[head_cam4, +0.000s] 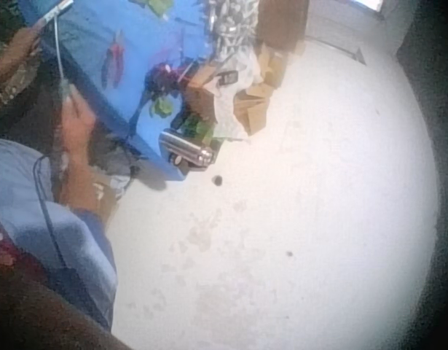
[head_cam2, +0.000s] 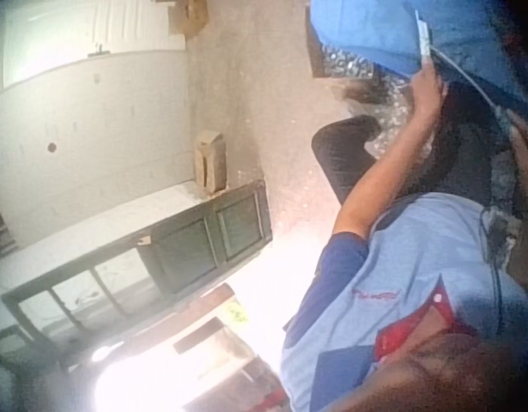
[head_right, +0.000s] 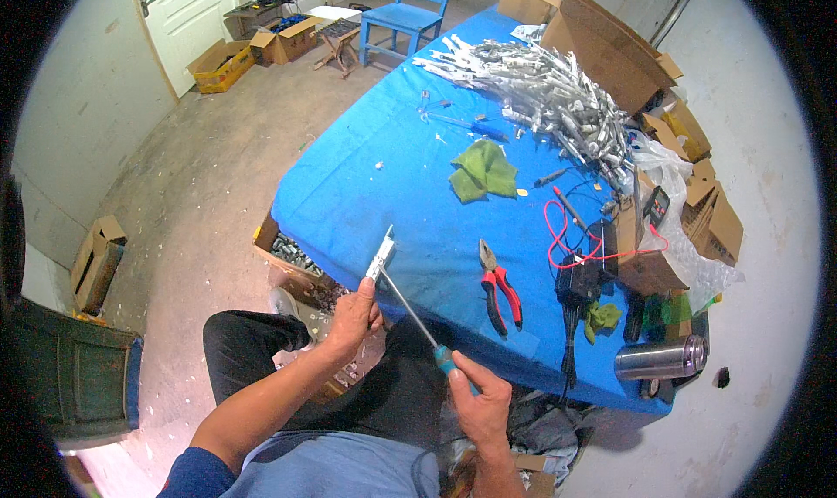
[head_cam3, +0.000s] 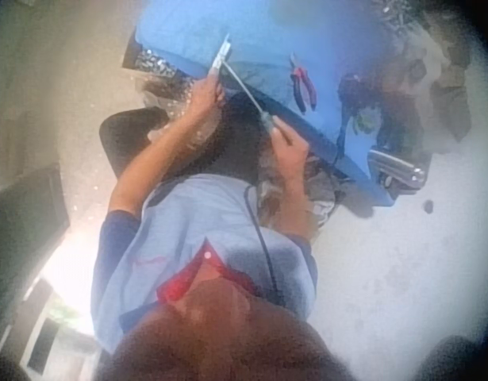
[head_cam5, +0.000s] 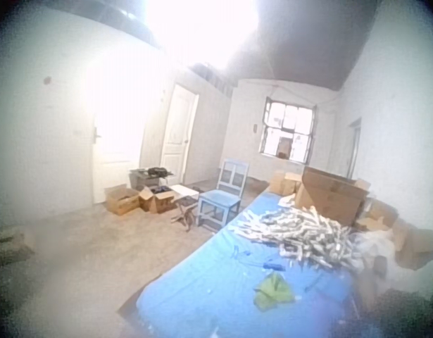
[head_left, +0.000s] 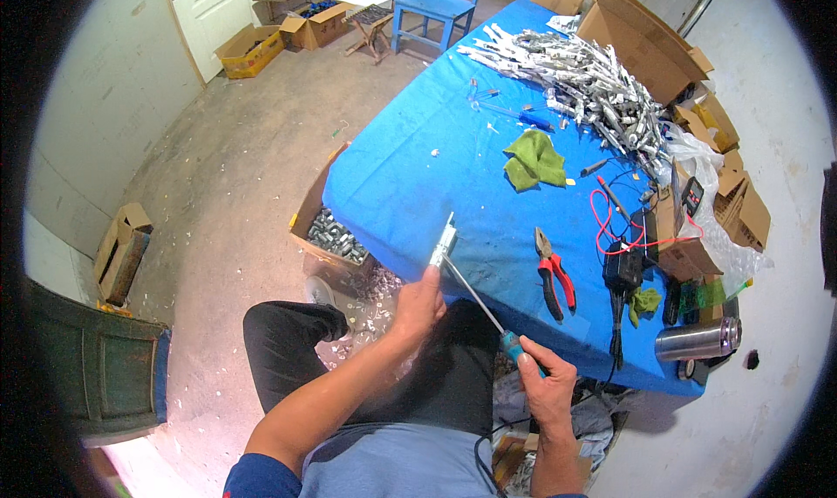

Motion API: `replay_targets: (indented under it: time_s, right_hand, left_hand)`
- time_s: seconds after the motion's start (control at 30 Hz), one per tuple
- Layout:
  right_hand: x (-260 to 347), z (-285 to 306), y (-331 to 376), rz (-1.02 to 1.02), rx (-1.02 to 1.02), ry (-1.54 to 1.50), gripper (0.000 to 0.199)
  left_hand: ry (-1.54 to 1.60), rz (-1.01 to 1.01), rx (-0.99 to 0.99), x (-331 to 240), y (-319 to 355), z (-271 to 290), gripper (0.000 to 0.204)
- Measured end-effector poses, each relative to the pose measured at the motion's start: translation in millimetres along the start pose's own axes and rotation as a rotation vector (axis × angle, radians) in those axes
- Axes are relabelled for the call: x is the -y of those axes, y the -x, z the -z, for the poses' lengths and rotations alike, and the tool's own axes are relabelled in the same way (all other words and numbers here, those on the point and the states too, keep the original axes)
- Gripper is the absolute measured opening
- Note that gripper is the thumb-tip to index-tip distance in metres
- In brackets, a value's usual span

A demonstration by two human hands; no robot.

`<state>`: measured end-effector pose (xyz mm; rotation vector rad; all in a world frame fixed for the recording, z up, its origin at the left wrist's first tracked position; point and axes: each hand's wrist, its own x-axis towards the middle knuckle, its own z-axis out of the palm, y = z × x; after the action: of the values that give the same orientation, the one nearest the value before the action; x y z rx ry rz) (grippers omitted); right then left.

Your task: The person holds a metal component and uses a screwdriver to tighten a screw, then turns the object over and uses pliers to tighten another section.

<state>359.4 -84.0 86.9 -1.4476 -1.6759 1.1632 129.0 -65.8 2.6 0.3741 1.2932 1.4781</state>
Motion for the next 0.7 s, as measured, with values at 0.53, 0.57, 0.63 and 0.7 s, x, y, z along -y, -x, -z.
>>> replay_targets:
  time_s: [0.53, 0.57, 0.63, 0.7]
  right_hand:
    - [-5.7, -14.6, -21.0, -0.240, 0.077, -0.323, 0.027]
    - [2.3, -15.9, -13.7, -0.126, 0.084, -0.123, 0.027]
    - [-12.1, -26.9, -15.2, 0.413, -0.016, 0.149, 0.028]
    - [-12.0, -27.5, -13.1, 0.458, -0.022, 0.201, 0.028]
  left_hand:
    - [-0.115, 0.004, -0.078, -11.5, -4.2, -9.0, 0.060]
    - [-0.108, 0.030, -0.089, -12.6, -3.9, -8.6, 0.060]
    - [-0.025, 0.045, -0.055, -15.5, 0.0, -6.8, 0.060]
    - [0.012, 0.056, -0.029, -16.1, 1.0, -4.0, 0.060]
